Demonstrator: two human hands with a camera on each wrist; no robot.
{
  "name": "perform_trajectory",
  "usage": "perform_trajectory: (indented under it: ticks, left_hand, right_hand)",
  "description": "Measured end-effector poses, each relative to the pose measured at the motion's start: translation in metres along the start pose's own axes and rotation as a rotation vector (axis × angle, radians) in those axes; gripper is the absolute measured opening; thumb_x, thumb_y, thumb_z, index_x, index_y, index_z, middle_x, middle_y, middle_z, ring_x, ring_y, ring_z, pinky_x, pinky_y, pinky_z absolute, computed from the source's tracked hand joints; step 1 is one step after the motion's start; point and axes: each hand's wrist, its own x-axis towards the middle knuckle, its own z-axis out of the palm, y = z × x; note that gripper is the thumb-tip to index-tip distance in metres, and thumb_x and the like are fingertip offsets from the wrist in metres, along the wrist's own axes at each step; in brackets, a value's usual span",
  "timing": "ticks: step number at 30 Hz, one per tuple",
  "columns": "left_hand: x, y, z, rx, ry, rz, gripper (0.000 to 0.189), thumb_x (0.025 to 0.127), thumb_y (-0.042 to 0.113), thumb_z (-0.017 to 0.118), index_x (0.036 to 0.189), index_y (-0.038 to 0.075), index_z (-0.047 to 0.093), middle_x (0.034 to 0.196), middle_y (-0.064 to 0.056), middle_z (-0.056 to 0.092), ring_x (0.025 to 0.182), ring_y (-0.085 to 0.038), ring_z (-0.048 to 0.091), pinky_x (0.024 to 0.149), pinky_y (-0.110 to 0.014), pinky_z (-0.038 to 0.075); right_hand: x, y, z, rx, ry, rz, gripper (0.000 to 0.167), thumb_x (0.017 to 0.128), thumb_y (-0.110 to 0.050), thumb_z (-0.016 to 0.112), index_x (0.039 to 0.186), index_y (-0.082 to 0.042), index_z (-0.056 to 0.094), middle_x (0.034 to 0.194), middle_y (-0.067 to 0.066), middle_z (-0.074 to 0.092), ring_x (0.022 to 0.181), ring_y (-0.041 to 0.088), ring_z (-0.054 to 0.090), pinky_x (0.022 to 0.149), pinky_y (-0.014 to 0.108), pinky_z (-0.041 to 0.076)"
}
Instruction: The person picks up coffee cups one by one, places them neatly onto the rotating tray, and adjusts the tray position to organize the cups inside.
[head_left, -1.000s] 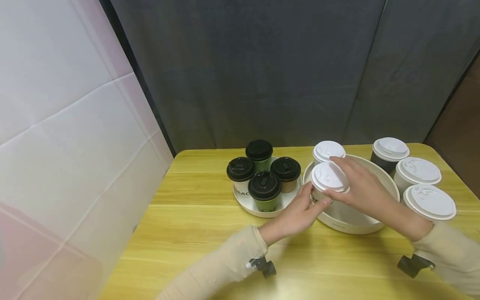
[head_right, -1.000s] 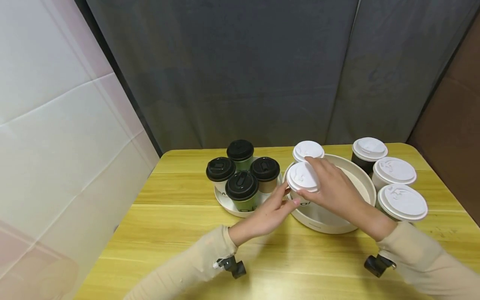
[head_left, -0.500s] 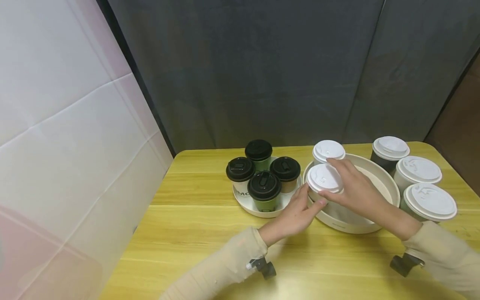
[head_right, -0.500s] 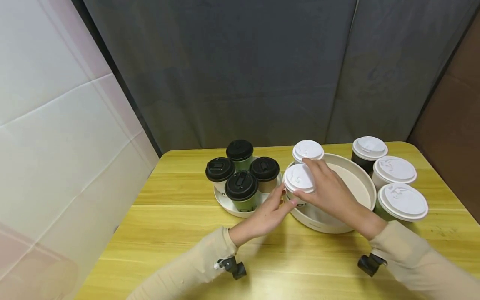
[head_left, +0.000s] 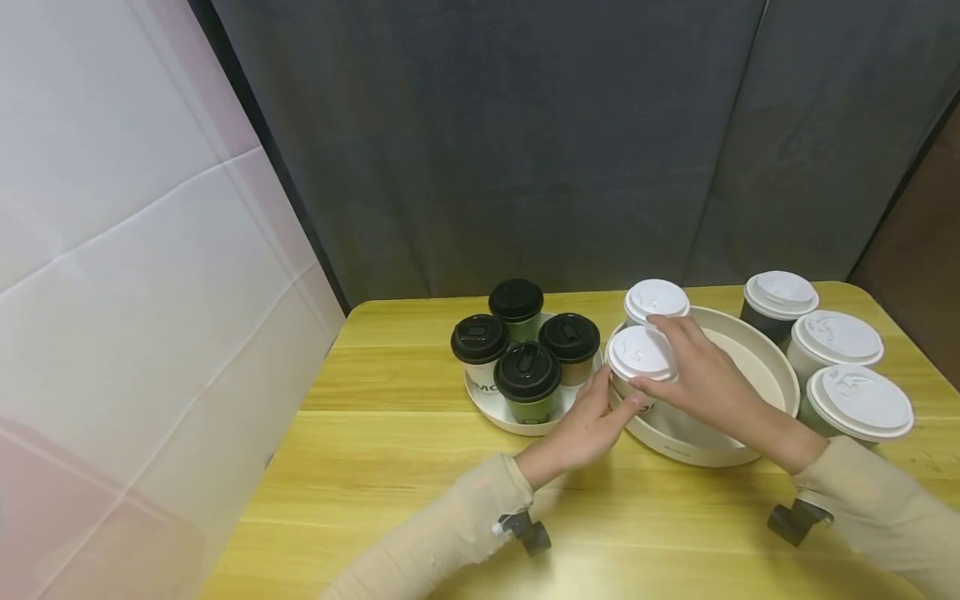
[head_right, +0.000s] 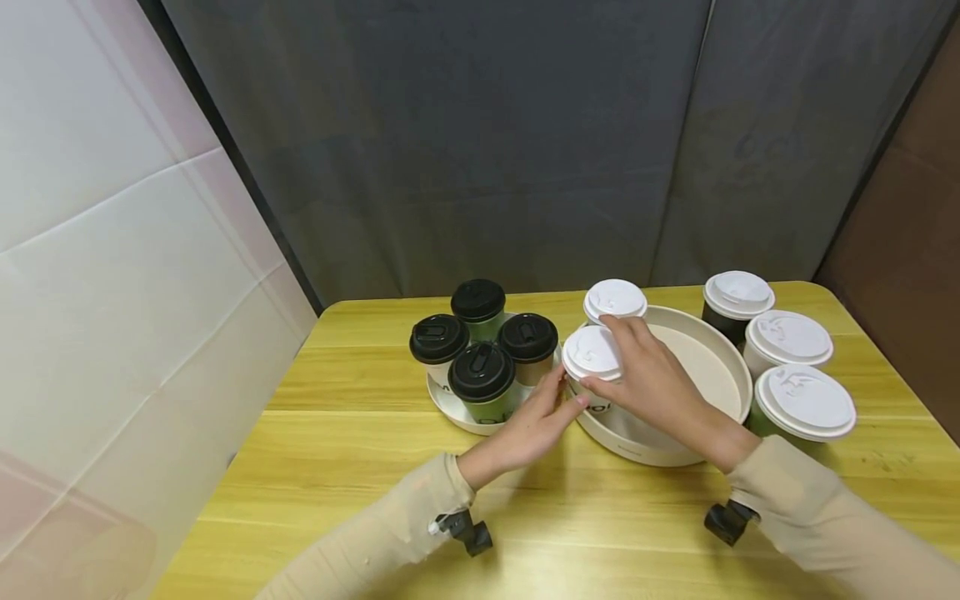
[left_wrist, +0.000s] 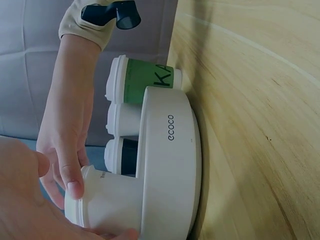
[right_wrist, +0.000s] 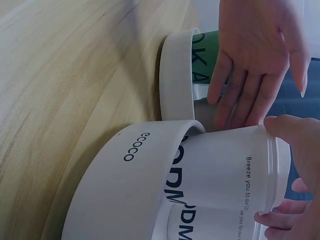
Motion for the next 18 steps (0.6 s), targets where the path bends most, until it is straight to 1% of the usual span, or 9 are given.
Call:
perform_trajectory:
  ticks: [7,12,18]
  left_hand:
    - [0.0013,-0.002,0.0004,-0.01,0.002,-0.01,0.073,0.103,0.047,0.04,0.158,0.005,0.016,0.164,-0.012,0.024,0.152,-0.028,0.023,0.124,-0.049,0.025]
    - [0.0021,-0.0028,0.0007,-0.014,0.002,-0.008,0.072,0.103,0.046,0.04,0.158,0.005,0.016,0.164,-0.012,0.024,0.152,-0.028,0.023,0.124,-0.049,0.025]
    - [0.0019,-0.0033,0.0004,-0.016,-0.007,-0.02,0.074,0.103,0.047,0.04,0.158,0.004,0.014,0.165,-0.014,0.022,0.153,-0.029,0.022,0.124,-0.049,0.025]
  right_hand:
    - [0.0001,0.0008,0.0021,0.004,0.002,0.0,0.078,0.08,-0.032,0.082,0.14,-0.002,0.044,0.133,0.023,0.05,0.106,0.042,0.062,0.085,0.06,0.053]
    - [0.0,0.0023,0.0032,0.005,0.0,0.003,0.076,0.08,-0.032,0.082,0.139,-0.002,0.045,0.133,0.022,0.051,0.108,0.04,0.061,0.087,0.059,0.053]
    - [0.0,0.002,0.0037,-0.004,-0.002,-0.001,0.075,0.08,-0.031,0.082,0.138,-0.001,0.045,0.132,0.022,0.05,0.11,0.04,0.06,0.088,0.059,0.053]
